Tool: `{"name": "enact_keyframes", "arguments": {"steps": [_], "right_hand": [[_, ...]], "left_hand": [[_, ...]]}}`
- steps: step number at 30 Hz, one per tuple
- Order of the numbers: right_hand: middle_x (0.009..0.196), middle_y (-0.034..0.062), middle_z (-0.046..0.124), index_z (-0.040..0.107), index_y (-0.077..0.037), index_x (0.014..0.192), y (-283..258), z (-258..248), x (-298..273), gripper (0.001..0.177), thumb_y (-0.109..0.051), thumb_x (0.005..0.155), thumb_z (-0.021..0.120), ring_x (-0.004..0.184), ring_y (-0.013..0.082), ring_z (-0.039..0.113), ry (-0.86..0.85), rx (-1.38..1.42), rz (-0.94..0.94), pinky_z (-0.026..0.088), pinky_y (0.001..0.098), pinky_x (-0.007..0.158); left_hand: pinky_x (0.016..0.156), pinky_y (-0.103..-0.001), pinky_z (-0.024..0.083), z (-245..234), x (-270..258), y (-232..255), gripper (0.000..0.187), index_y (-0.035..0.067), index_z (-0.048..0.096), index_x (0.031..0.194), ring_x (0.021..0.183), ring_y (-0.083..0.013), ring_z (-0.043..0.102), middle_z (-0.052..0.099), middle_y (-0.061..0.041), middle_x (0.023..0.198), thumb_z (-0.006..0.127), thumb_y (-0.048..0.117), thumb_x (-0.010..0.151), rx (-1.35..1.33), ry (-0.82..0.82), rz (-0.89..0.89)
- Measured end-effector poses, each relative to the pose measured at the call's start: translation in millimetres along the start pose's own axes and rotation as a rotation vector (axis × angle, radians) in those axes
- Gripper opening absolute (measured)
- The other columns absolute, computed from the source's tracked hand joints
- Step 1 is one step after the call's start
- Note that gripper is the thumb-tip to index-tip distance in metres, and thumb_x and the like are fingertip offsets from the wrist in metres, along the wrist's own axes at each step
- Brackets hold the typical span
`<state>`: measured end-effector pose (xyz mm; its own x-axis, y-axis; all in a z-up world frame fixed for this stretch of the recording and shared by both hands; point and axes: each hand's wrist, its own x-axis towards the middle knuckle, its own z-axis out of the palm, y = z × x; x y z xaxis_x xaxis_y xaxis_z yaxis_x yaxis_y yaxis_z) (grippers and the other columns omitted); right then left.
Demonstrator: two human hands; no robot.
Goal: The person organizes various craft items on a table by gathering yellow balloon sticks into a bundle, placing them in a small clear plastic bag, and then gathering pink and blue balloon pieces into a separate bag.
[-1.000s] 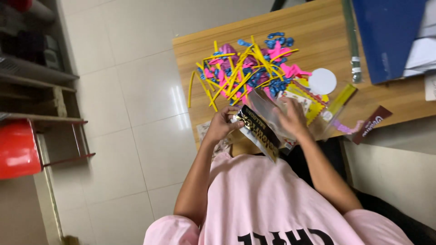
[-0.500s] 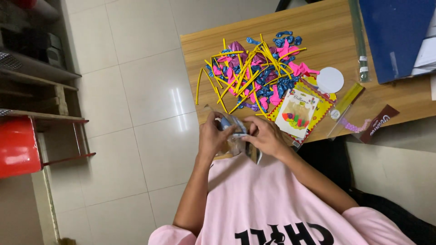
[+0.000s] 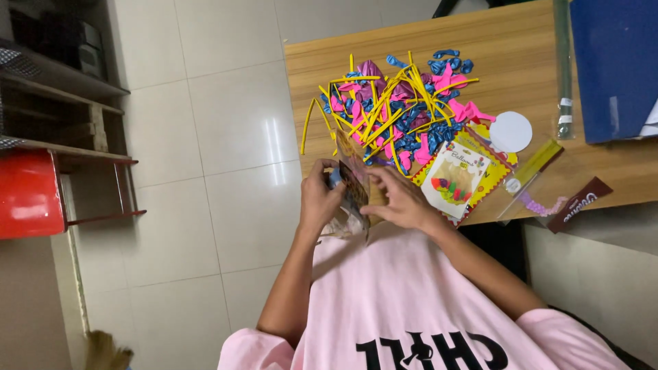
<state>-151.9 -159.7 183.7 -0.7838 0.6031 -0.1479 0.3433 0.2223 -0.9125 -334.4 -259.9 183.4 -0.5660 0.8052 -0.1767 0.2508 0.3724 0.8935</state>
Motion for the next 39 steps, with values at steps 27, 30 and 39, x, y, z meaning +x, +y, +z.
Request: {"name": "enact_keyframes", "arguments": {"steps": [27,30,39], "right_hand": [[0.096,0.0116,0.066,0.067,-0.006,0.105,-31.2,-2.0,15.9,0.025,0.003,0.082,0.060,0.081,0.0291,0.068,0.366,-0.435,-0.259,0.055,0.0410,0.068],[0.092,0.0098,0.067,0.066,-0.006,0.103,-10.6,-2.9,33.2,0.023,0.002,0.082,0.061,0.082,0.0272,0.070,0.317,-0.379,-0.236,0.056,0.0390,0.071],[0.101,0.0103,0.067,0.059,-0.015,0.130,149.4,-27.0,101.2,0.045,-0.024,0.090,0.077,0.095,0.0311,0.065,-0.196,-0.289,0.231,0.052,0.0458,0.077]], "left_hand": [[0.098,-0.053,0.050,-35.1,-28.4,53.0,0.118,0.040,0.035,0.151,0.133,-0.0539,0.036,0.011,-0.030,0.162,0.083,-0.006,0.054,0.642,-0.494,0.288],[0.098,-0.058,0.046,-38.9,-29.6,48.4,0.115,0.040,0.043,0.144,0.136,-0.0539,0.033,0.005,-0.031,0.165,0.094,0.005,0.048,0.531,-0.590,0.368],[0.106,-0.039,0.051,-24.1,-13.8,-40.4,0.076,0.004,0.063,0.133,0.127,-0.0353,0.054,0.059,-0.006,0.147,0.078,0.000,0.059,0.639,-0.479,0.301]]}}
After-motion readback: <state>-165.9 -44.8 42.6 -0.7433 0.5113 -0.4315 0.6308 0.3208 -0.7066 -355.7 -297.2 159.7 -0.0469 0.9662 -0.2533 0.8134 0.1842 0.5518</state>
